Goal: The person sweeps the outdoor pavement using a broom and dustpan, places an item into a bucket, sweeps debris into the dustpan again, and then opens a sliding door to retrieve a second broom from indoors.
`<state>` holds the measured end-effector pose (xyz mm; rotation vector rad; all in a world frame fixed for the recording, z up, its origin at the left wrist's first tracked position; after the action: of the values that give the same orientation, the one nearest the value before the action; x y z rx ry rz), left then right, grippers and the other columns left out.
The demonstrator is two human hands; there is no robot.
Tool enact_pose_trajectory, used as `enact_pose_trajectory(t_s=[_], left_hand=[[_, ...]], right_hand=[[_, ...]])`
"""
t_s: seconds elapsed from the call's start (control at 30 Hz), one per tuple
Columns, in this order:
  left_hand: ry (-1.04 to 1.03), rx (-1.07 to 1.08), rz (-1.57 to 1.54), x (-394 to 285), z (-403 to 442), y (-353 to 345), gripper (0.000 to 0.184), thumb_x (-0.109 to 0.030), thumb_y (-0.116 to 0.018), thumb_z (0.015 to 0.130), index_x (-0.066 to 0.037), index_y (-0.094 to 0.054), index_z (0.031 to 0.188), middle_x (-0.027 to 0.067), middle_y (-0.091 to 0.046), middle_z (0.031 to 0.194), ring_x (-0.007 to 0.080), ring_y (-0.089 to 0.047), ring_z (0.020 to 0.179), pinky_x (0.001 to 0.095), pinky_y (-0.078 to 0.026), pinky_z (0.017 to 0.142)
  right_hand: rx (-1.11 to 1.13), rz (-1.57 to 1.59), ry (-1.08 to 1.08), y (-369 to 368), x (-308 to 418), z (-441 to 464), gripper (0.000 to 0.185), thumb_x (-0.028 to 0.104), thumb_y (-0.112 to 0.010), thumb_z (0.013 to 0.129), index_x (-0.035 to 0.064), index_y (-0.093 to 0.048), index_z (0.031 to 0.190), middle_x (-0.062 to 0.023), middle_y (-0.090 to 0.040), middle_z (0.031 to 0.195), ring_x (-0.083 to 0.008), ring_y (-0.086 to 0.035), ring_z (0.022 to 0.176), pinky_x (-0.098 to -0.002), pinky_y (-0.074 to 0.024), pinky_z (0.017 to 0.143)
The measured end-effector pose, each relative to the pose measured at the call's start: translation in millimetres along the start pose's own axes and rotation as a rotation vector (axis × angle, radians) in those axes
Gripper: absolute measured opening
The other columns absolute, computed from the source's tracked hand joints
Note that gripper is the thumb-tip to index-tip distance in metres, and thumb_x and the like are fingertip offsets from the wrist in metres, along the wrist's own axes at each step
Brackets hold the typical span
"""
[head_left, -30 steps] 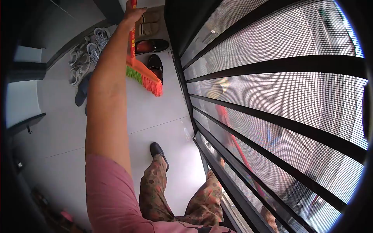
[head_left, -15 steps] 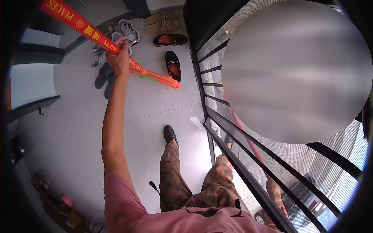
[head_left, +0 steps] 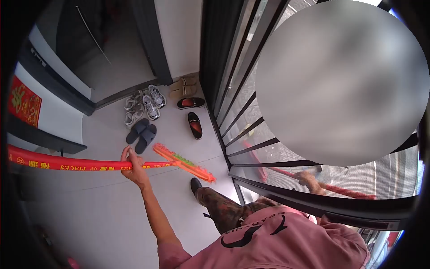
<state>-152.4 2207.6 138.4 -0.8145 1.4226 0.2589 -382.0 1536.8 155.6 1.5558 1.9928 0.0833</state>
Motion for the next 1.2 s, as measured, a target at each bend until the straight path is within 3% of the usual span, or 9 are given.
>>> enact_pose_trajectory(t_s=[0.23, 0.43, 0.5, 0.73, 0.77, 0.8, 1.0, 1.1, 1.2], left_hand=[[-0.016, -0.052, 0.051, -77, -39, 4, 0.019, -0.015, -0.054, 0.083, 0.000, -0.057, 0.094, -0.0046, -0.034, 0.047, 0.0019, -0.027, 0.041, 0.0183, -0.022, 0.040], [-0.094, -0.100, 0.113, -172, -126, 38, 0.017, -0.014, -0.053, 0.083, -0.001, -0.058, 0.094, -0.0037, -0.040, 0.052, 0.0019, -0.029, 0.042, 0.0177, -0.022, 0.039], [-0.094, -0.120, 0.130, -170, -160, 41, 0.018, -0.014, -0.053, 0.083, -0.001, -0.057, 0.094, -0.0022, -0.048, 0.061, 0.0019, -0.030, 0.043, 0.0174, -0.021, 0.038], [-0.163, -0.233, 0.206, -182, -207, 11, 0.019, -0.017, -0.054, 0.083, 0.000, -0.058, 0.092, -0.0013, -0.050, 0.063, 0.0014, -0.030, 0.044, 0.0176, -0.021, 0.038], [-0.173, -0.236, 0.213, -186, -207, 9, 0.020, -0.017, -0.053, 0.083, 0.000, -0.059, 0.092, -0.0012, -0.050, 0.063, 0.0015, -0.030, 0.044, 0.0178, -0.022, 0.038], [-0.189, -0.241, 0.221, -187, -212, 8, 0.020, -0.018, -0.053, 0.083, 0.000, -0.059, 0.092, -0.0012, -0.050, 0.062, 0.0015, -0.029, 0.044, 0.0179, -0.022, 0.038], [-0.263, -0.389, 0.387, -179, -223, 20, 0.026, -0.020, -0.055, 0.082, 0.002, -0.057, 0.096, -0.0007, -0.047, 0.059, 0.0046, -0.033, 0.045, 0.0197, -0.026, 0.040], [-0.295, -0.506, 0.445, -185, -214, 29, 0.029, -0.020, -0.055, 0.082, 0.003, -0.055, 0.099, 0.0016, -0.048, 0.062, 0.0076, -0.037, 0.048, 0.0216, -0.030, 0.042], [-0.335, -0.574, 0.479, -174, -199, 40, 0.030, -0.021, -0.054, 0.082, 0.002, -0.054, 0.101, 0.0016, -0.046, 0.052, 0.0050, -0.038, 0.041, 0.0200, -0.029, 0.037]], right_hand=[[0.109, 0.187, -0.022, 28, -15, -45, 0.058, 0.000, -0.052, 0.062, 0.0244, -0.050, 0.115, -0.0129, -0.059, 0.087, -0.0235, -0.057, 0.081, -0.0366, -0.0447, 0.069], [0.067, 0.248, 0.024, 37, -33, -51, 0.056, 0.002, -0.054, 0.062, 0.0243, -0.051, 0.113, -0.0106, -0.059, 0.083, -0.0216, -0.058, 0.075, -0.0345, -0.0459, 0.064], [0.065, 0.251, 0.046, 36, -39, -36, 0.056, 0.002, -0.054, 0.062, 0.0243, -0.051, 0.113, -0.0099, -0.060, 0.081, -0.0209, -0.058, 0.073, -0.0338, -0.0464, 0.062], [0.151, 0.232, 0.091, 40, -72, 0, 0.053, 0.004, -0.056, 0.062, 0.0242, -0.053, 0.111, -0.0073, -0.060, 0.076, -0.0187, -0.058, 0.065, -0.0313, -0.0478, 0.055], [0.211, 0.149, 0.161, 36, -73, 5, 0.051, 0.006, -0.054, 0.062, 0.0243, -0.054, 0.110, -0.0024, -0.055, 0.061, -0.0132, -0.051, 0.049, -0.0275, -0.0432, 0.043], [0.176, 0.165, 0.181, 34, -77, 4, 0.054, 0.007, -0.055, 0.064, 0.0237, -0.049, 0.116, -0.0061, -0.053, 0.059, -0.0151, -0.052, 0.049, -0.0293, -0.0447, 0.045], [0.113, 0.189, 0.124, 23, -126, 18, 0.052, 0.013, -0.058, 0.066, 0.0255, -0.050, 0.115, -0.0028, -0.054, 0.060, -0.0133, -0.051, 0.049, -0.0282, -0.0436, 0.046], [0.069, 0.284, 0.051, 36, -143, -18, 0.053, 0.013, -0.059, 0.064, 0.0280, -0.051, 0.115, -0.0023, -0.054, 0.061, -0.0117, -0.050, 0.049, -0.0268, -0.0417, 0.044], [-0.092, 0.498, -0.080, 19, -174, -21, 0.044, 0.010, -0.061, 0.061, 0.0251, -0.059, 0.103, -0.0015, -0.062, 0.075, -0.0135, -0.058, 0.058, -0.0274, -0.0474, 0.052]])
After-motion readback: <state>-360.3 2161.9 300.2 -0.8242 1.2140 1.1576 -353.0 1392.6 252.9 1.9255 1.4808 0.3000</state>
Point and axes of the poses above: each hand's wrist, its own z-axis towards the middle knuckle, its own y-axis out of the back of the hand, x = y × z, the point moved 8 cm from there along z, towards the middle knuckle
